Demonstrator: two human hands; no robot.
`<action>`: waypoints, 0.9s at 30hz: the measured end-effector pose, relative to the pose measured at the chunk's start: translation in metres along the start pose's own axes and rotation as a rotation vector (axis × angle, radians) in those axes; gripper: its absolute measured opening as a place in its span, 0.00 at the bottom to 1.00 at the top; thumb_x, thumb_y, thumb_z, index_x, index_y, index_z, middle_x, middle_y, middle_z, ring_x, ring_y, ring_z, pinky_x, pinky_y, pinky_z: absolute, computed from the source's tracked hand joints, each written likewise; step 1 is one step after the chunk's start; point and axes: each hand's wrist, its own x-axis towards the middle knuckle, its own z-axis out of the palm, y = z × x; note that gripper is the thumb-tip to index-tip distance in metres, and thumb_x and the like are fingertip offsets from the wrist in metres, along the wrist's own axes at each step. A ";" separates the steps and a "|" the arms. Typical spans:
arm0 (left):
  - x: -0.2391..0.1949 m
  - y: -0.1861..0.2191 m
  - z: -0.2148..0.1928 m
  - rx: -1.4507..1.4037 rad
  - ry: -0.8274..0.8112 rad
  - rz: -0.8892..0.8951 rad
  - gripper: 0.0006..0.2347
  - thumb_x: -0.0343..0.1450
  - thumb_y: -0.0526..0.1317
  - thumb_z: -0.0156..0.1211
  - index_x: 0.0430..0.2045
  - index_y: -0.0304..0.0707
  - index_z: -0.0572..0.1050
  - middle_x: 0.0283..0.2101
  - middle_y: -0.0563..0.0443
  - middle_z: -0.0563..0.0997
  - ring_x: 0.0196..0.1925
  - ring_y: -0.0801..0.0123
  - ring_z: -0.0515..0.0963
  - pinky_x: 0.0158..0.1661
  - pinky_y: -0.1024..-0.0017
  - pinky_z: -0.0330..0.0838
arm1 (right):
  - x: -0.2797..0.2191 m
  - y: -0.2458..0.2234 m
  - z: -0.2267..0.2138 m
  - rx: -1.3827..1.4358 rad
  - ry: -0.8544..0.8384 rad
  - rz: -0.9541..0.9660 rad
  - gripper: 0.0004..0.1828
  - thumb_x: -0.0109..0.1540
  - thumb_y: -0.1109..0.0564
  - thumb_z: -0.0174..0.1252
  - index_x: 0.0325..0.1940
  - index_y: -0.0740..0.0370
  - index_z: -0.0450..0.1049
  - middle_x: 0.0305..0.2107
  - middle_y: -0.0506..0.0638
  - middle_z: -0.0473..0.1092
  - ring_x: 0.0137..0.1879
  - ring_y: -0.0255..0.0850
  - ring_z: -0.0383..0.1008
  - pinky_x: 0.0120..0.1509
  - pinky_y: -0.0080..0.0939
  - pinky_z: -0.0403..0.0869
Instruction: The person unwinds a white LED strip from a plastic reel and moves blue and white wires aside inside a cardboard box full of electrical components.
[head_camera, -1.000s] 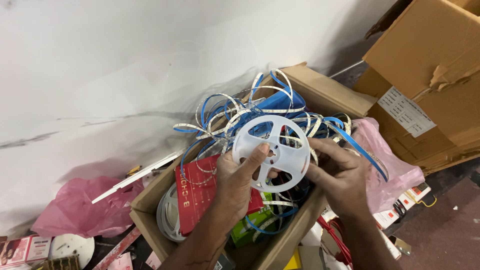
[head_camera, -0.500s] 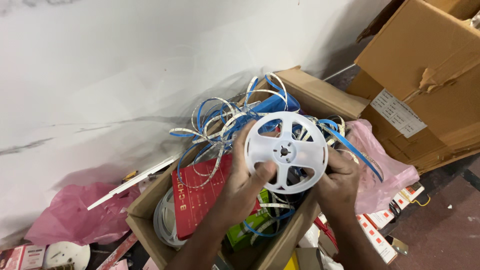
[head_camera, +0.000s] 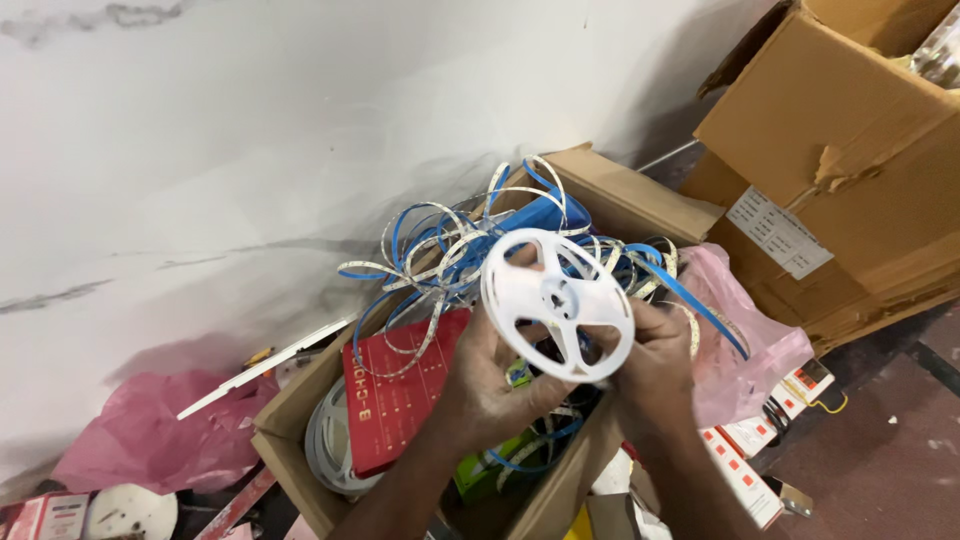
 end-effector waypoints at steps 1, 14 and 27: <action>-0.001 0.000 0.000 -0.068 -0.008 -0.003 0.43 0.69 0.36 0.69 0.76 0.30 0.45 0.74 0.38 0.60 0.75 0.59 0.65 0.73 0.61 0.62 | -0.004 0.001 0.007 0.036 0.017 0.020 0.13 0.63 0.59 0.67 0.46 0.72 0.81 0.27 0.51 0.76 0.27 0.31 0.71 0.29 0.29 0.69; -0.003 0.000 -0.005 -0.342 -0.138 -0.028 0.40 0.68 0.35 0.63 0.75 0.28 0.45 0.71 0.38 0.62 0.75 0.56 0.64 0.73 0.58 0.61 | -0.027 -0.008 0.038 -0.031 0.108 -0.083 0.11 0.63 0.59 0.63 0.42 0.73 0.79 0.30 0.53 0.79 0.33 0.34 0.77 0.36 0.32 0.75; -0.005 -0.002 -0.006 0.240 0.153 0.148 0.30 0.72 0.29 0.62 0.70 0.29 0.55 0.53 0.44 0.78 0.52 0.72 0.79 0.51 0.74 0.76 | -0.022 -0.017 0.051 0.136 -0.117 0.314 0.21 0.64 0.54 0.59 0.61 0.60 0.75 0.40 0.45 0.78 0.39 0.32 0.75 0.45 0.37 0.76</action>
